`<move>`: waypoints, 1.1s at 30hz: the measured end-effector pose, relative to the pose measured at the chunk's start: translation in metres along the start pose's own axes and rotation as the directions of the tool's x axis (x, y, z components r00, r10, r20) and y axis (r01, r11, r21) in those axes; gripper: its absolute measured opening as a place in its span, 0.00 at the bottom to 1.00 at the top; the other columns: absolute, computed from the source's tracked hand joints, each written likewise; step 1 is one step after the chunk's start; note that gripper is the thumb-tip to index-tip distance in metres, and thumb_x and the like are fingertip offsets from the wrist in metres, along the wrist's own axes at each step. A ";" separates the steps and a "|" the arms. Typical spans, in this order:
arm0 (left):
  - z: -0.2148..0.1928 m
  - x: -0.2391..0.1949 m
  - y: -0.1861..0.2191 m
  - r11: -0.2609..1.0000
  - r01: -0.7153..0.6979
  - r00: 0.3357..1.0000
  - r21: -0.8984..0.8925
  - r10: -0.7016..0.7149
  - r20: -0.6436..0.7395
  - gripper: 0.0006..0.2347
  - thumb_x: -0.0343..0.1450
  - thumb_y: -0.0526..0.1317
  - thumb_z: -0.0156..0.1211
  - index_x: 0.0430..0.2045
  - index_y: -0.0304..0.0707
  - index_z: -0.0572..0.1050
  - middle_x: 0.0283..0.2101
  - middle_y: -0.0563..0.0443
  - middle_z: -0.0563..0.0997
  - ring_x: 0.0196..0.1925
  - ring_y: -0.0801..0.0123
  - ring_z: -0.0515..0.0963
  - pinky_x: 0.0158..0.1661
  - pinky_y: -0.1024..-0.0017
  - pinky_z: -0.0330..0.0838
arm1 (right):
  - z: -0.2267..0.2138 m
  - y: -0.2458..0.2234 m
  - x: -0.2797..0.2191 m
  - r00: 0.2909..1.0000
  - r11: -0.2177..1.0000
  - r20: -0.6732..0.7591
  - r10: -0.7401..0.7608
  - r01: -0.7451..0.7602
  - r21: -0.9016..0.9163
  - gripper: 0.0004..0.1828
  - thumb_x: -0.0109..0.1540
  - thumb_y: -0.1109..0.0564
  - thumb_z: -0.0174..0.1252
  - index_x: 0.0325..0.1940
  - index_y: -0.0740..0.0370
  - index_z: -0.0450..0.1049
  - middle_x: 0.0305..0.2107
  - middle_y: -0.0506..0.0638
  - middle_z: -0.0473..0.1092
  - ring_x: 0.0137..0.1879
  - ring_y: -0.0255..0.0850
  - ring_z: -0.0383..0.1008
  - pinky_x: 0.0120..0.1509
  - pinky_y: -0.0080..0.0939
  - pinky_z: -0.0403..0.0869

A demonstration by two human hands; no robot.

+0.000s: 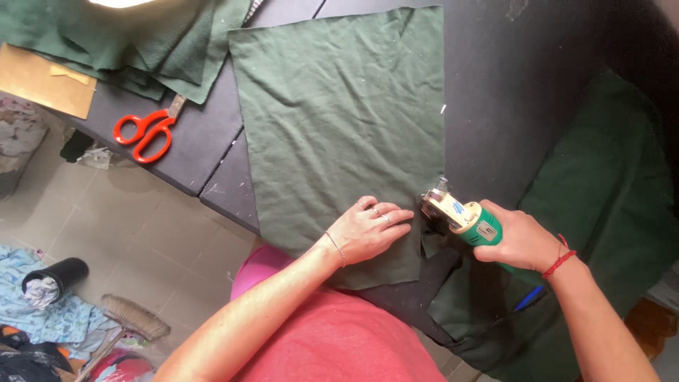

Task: Marking and cutting fabric pieces using a paper pattern and an electric rotary cutter

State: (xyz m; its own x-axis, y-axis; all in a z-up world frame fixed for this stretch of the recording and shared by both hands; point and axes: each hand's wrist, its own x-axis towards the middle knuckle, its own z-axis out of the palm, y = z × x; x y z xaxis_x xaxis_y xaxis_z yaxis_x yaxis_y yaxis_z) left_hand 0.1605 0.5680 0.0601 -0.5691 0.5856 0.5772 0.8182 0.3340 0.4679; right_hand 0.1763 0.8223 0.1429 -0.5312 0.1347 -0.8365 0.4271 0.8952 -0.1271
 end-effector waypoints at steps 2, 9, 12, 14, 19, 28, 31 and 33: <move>0.002 -0.002 -0.001 1.000 -0.011 1.000 0.003 0.011 -0.002 0.07 0.62 0.35 0.45 0.29 0.48 0.69 0.40 0.56 0.71 0.40 0.72 0.71 0.37 0.73 0.61 | -0.001 -0.001 0.002 1.000 0.999 0.016 0.020 -0.019 -0.034 0.33 0.33 0.43 0.63 0.42 0.44 0.65 0.29 0.56 0.74 0.41 0.54 0.72 0.44 0.50 0.69; -0.001 0.001 0.000 0.999 -0.041 0.999 -0.018 0.040 -0.030 0.08 0.62 0.34 0.41 0.29 0.46 0.69 0.39 0.54 0.71 0.40 0.70 0.71 0.37 0.72 0.61 | -0.003 -0.020 0.001 0.999 0.999 0.020 -0.027 0.027 -0.024 0.33 0.34 0.42 0.62 0.42 0.45 0.64 0.29 0.58 0.73 0.41 0.56 0.72 0.44 0.52 0.69; 0.000 0.000 0.000 0.999 -0.033 0.999 -0.042 0.031 -0.034 0.08 0.62 0.34 0.42 0.28 0.45 0.69 0.38 0.54 0.71 0.40 0.69 0.71 0.37 0.72 0.61 | 0.003 -0.018 0.003 0.999 0.999 0.007 -0.046 0.046 0.020 0.33 0.34 0.44 0.64 0.42 0.47 0.65 0.29 0.59 0.73 0.40 0.57 0.73 0.44 0.54 0.69; -0.002 0.001 -0.001 0.999 -0.040 0.999 -0.031 0.039 -0.029 0.08 0.62 0.34 0.42 0.28 0.45 0.69 0.38 0.54 0.71 0.40 0.69 0.71 0.37 0.71 0.61 | 0.007 -0.020 0.003 1.000 1.000 0.002 -0.014 0.014 0.009 0.33 0.35 0.41 0.62 0.42 0.45 0.65 0.28 0.56 0.73 0.40 0.54 0.73 0.43 0.51 0.69; -0.003 0.001 0.001 0.997 -0.053 0.999 -0.052 0.053 -0.004 0.08 0.63 0.34 0.40 0.28 0.44 0.69 0.40 0.53 0.71 0.40 0.68 0.71 0.37 0.71 0.61 | 0.005 -0.054 -0.011 0.999 0.991 -0.040 0.036 -0.031 0.131 0.31 0.35 0.43 0.63 0.41 0.48 0.66 0.29 0.57 0.73 0.41 0.54 0.72 0.44 0.51 0.69; 0.011 -0.012 0.004 0.998 -0.053 0.972 -0.023 0.057 0.229 0.18 0.57 0.37 0.51 0.41 0.49 0.63 0.48 0.52 0.66 0.46 0.66 0.65 0.44 0.67 0.57 | 0.011 -0.084 -0.016 0.990 0.940 -0.078 0.117 -0.085 0.331 0.29 0.36 0.43 0.63 0.38 0.51 0.67 0.30 0.55 0.73 0.42 0.50 0.71 0.44 0.48 0.68; 0.025 -0.019 0.006 0.999 -0.028 0.965 -0.025 0.034 0.261 0.19 0.55 0.38 0.52 0.40 0.49 0.63 0.47 0.53 0.65 0.48 0.65 0.63 0.44 0.65 0.56 | 0.012 -0.090 -0.013 0.986 0.922 -0.086 0.139 -0.097 0.375 0.29 0.36 0.44 0.63 0.39 0.52 0.68 0.30 0.56 0.72 0.43 0.50 0.71 0.45 0.48 0.68; 0.029 -0.021 0.007 0.999 -0.019 0.968 -0.028 0.025 0.251 0.18 0.54 0.38 0.51 0.38 0.49 0.63 0.45 0.53 0.65 0.48 0.64 0.63 0.44 0.64 0.56 | 0.011 -0.095 -0.011 0.984 0.908 -0.092 0.151 -0.101 0.407 0.30 0.36 0.45 0.63 0.40 0.52 0.68 0.31 0.56 0.72 0.43 0.49 0.71 0.45 0.47 0.67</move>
State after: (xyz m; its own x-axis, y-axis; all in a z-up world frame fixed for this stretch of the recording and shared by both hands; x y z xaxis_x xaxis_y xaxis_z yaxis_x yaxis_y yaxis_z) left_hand 0.1802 0.5790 0.0320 -0.5098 0.7605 0.4022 0.8262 0.3026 0.4753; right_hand 0.1500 0.7312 0.1581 -0.5259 0.3065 -0.7934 0.7389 0.6266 -0.2477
